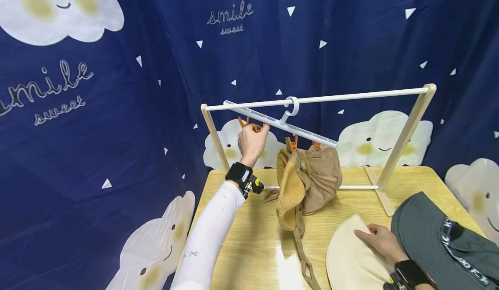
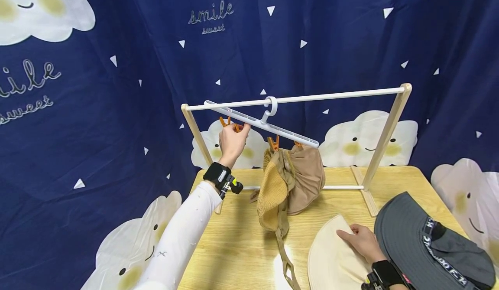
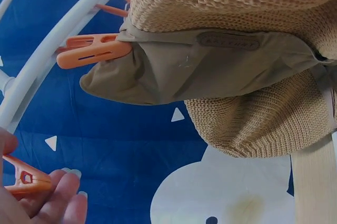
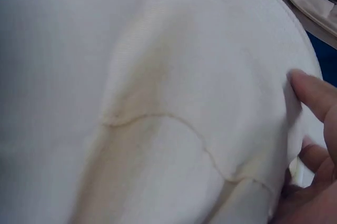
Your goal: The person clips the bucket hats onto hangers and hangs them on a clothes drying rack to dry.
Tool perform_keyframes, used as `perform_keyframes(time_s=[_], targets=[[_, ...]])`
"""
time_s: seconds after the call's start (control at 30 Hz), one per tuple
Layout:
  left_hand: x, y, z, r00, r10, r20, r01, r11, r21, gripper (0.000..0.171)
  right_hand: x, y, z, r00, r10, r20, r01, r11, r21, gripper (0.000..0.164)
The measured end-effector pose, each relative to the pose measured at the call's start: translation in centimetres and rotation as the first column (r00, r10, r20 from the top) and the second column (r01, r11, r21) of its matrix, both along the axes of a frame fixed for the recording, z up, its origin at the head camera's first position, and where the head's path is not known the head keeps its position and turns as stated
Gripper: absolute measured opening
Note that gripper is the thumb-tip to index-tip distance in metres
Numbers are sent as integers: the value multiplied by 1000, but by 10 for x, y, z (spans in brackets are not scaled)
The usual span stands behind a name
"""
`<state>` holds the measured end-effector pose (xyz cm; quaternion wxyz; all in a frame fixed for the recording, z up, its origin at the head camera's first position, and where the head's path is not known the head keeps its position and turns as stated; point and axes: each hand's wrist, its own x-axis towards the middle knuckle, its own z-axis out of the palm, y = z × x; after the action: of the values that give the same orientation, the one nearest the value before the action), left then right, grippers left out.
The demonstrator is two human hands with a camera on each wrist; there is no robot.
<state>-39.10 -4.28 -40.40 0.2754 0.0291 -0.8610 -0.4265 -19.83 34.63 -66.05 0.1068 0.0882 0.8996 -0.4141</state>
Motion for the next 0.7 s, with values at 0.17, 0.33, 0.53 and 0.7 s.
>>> perform_keyframes(time_s=[0.17, 0.33, 0.53, 0.7], targets=[[3, -1, 3, 999, -4, 48, 8, 995, -99, 47, 7, -4, 5, 998, 16, -55, -23, 990, -136, 43], [7, -3, 7, 995, -23, 92, 46, 964, -261, 56, 8, -8, 18, 983, 44, -176, -72, 985, -156, 40], [16, -2, 10, 985, -40, 168, 99, 927, -362, 58, 15, -17, 35, 949, 26, -314, -69, 989, -128, 35], [22, 1, 13, 975, -59, 215, 139, 913, -384, 61, 20, -29, 52, 913, -37, -406, -56, 975, -215, 28]])
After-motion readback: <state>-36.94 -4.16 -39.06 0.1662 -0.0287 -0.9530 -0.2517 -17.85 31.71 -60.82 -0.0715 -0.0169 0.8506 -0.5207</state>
